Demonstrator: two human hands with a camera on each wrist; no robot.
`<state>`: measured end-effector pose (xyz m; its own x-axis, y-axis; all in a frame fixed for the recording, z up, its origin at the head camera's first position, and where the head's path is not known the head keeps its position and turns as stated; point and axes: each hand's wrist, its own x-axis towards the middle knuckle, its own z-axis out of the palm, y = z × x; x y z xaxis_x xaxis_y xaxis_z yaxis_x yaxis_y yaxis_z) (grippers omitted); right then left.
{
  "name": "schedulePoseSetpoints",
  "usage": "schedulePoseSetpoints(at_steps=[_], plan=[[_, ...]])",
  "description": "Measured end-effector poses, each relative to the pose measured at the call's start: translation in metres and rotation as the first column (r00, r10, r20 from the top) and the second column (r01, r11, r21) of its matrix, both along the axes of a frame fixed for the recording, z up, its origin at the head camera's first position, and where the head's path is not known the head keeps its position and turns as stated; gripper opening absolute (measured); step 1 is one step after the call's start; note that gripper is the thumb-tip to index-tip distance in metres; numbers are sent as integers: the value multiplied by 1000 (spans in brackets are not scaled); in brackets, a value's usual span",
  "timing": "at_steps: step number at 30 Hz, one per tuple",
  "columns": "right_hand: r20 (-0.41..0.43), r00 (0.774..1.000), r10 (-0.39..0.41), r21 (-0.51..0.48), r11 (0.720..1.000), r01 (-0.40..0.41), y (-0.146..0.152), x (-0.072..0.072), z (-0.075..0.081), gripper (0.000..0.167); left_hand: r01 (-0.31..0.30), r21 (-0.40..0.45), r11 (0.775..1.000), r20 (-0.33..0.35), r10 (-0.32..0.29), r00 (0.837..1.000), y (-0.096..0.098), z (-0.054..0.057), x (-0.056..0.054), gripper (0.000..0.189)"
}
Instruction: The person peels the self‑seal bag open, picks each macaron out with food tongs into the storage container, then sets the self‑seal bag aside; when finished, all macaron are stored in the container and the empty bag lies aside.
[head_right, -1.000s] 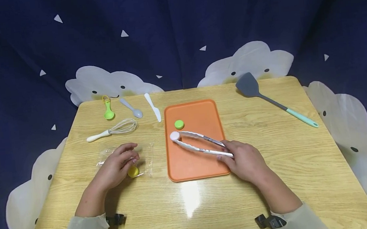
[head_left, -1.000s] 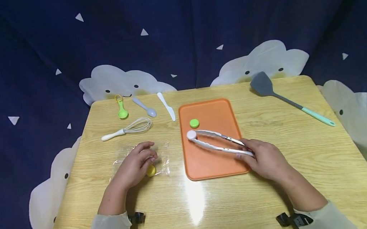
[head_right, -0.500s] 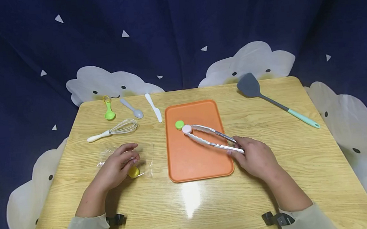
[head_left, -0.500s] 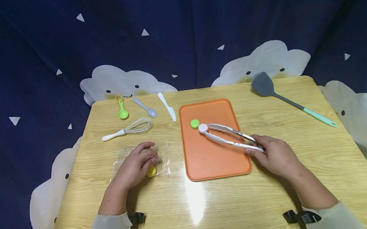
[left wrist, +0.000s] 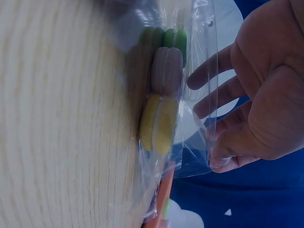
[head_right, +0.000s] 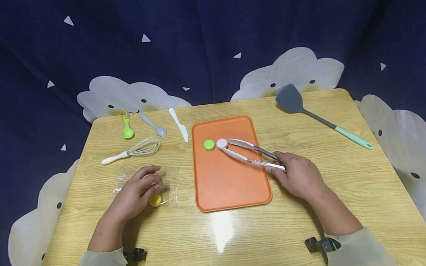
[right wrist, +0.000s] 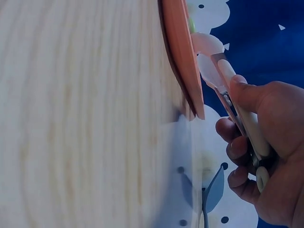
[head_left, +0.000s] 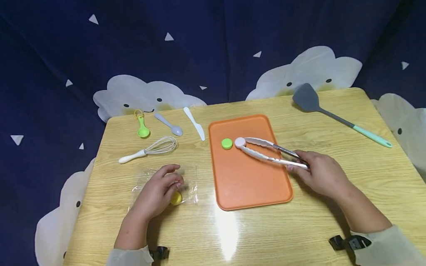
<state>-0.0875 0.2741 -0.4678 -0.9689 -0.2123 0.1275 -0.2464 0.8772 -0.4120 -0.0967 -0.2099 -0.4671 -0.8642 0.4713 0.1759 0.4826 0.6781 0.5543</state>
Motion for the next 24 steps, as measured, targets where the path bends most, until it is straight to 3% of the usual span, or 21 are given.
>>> schedulePoseSetpoints(at_steps=[9,24], plan=[[35,999,-14,8,1000,14,0,-5,-2,60,3,-5,1000,9,-3,1000,0,-1,-2,8],[6,1000,-6,20,1000,6,-2,-2,-3,62,10,-5,1000,-11,-10,1000,0,0,-2,10]])
